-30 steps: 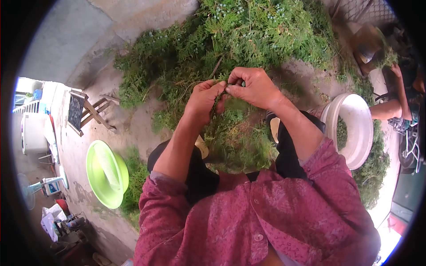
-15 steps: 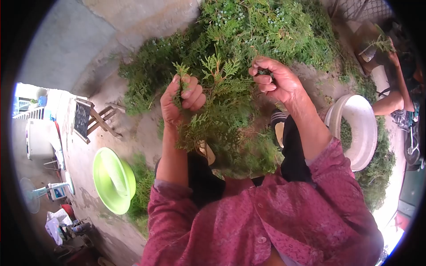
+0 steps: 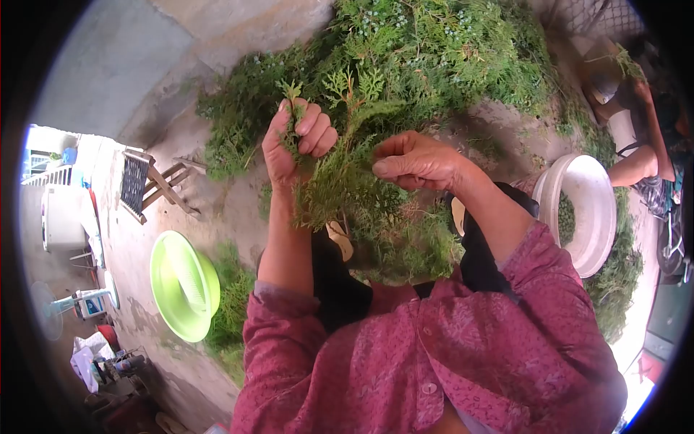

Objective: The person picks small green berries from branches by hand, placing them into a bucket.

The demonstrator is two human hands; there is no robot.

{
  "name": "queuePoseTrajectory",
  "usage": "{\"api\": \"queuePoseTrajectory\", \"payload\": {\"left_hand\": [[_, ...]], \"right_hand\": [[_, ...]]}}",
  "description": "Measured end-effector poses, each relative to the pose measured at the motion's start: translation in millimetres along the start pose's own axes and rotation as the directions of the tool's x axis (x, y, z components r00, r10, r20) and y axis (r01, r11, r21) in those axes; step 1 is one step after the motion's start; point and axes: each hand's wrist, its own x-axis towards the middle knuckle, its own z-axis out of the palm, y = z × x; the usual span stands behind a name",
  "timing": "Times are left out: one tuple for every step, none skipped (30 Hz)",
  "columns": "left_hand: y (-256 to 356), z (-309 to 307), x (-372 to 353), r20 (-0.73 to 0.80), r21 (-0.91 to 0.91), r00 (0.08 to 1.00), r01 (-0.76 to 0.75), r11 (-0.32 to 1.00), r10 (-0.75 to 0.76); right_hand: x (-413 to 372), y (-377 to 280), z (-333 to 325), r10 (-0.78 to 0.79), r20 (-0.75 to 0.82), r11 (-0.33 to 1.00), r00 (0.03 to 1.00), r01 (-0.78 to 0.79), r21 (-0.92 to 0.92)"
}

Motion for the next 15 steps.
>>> {"api": "queuePoseTrajectory", "payload": {"left_hand": [[0.0,-1.1,0.0,-0.019,0.024,1.0,-0.004,1.0,0.005],[-1.0,-2.5,-0.4,-0.022,0.022,1.0,-0.01,1.0,0.01],[-3.0,-4.1,-1.3,-0.12,0.067,0.993,0.02,0.998,-0.012],[-5.5,-4.6,-1.8,-0.216,0.11,0.976,0.054,0.992,-0.03],[-10.5,-0.3,-2.2,-0.218,0.107,0.976,0.048,0.993,-0.024],[-17.3,7.2,-2.9,-0.269,0.199,0.963,0.043,0.979,0.012],[-21.0,11.0,-4.1,-0.318,0.287,0.947,0.043,0.957,0.053],[-22.9,8.0,-3.7,-0.247,0.218,0.969,0.069,0.974,-0.014],[-24.7,6.9,-5.1,-0.252,0.208,0.968,0.059,0.976,-0.005],[-27.8,7.3,-7.3,-0.281,0.253,0.96,0.066,0.965,0.009],[-28.9,10.9,-9.6,-0.311,0.295,0.95,0.073,0.953,0.023],[-25.8,9.9,-11.3,-0.316,0.32,0.948,0.074,0.945,0.033],[-24.1,13.7,-10.6,-0.326,0.308,0.944,0.06,0.95,0.046],[-21.9,20.2,-8.2,-0.399,0.372,0.907,0.028,0.928,0.132],[-18.5,21.6,-7.0,-0.462,0.437,0.859,0.006,0.9,0.219]], "right_hand": [[-0.7,-0.9,2.5,0.005,-0.014,1.0,1.0,-0.005,-0.001],[-0.6,-1.3,4.2,0.011,-0.027,1.0,1.0,-0.011,-0.002],[1.4,0.2,4.8,0.017,-0.025,1.0,1.0,-0.017,-0.004],[4.6,2.5,4.6,0.014,-0.024,1.0,1.0,-0.014,0.0],[7.8,4.7,4.5,0.01,-0.023,1.0,1.0,-0.01,0.004],[10.2,6.8,4.9,0.016,-0.022,1.0,1.0,-0.016,-0.001],[12.2,9.1,5.4,0.026,-0.031,0.999,0.999,-0.025,0.022],[14.0,11.6,5.4,0.038,-0.041,0.998,0.998,-0.036,0.044],[16.3,15.4,4.2,0.052,-0.04,0.998,0.998,-0.05,0.036],[18.7,20.1,2.6,0.05,-0.066,0.998,0.997,-0.048,0.044],[19.8,21.9,3.3,0.051,-0.092,0.998,0.994,-0.047,0.05],[19.1,20.5,3.8,0.071,-0.09,0.997,0.993,-0.068,0.042],[17.0,15.4,5.0,0.058,-0.106,0.996,0.993,-0.05,0.071],[16.2,10.6,5.3,0.043,-0.123,0.995,0.991,-0.03,0.099],[15.8,6.5,2.3,0.059,-0.12,0.995,0.991,-0.049,0.088]]}}
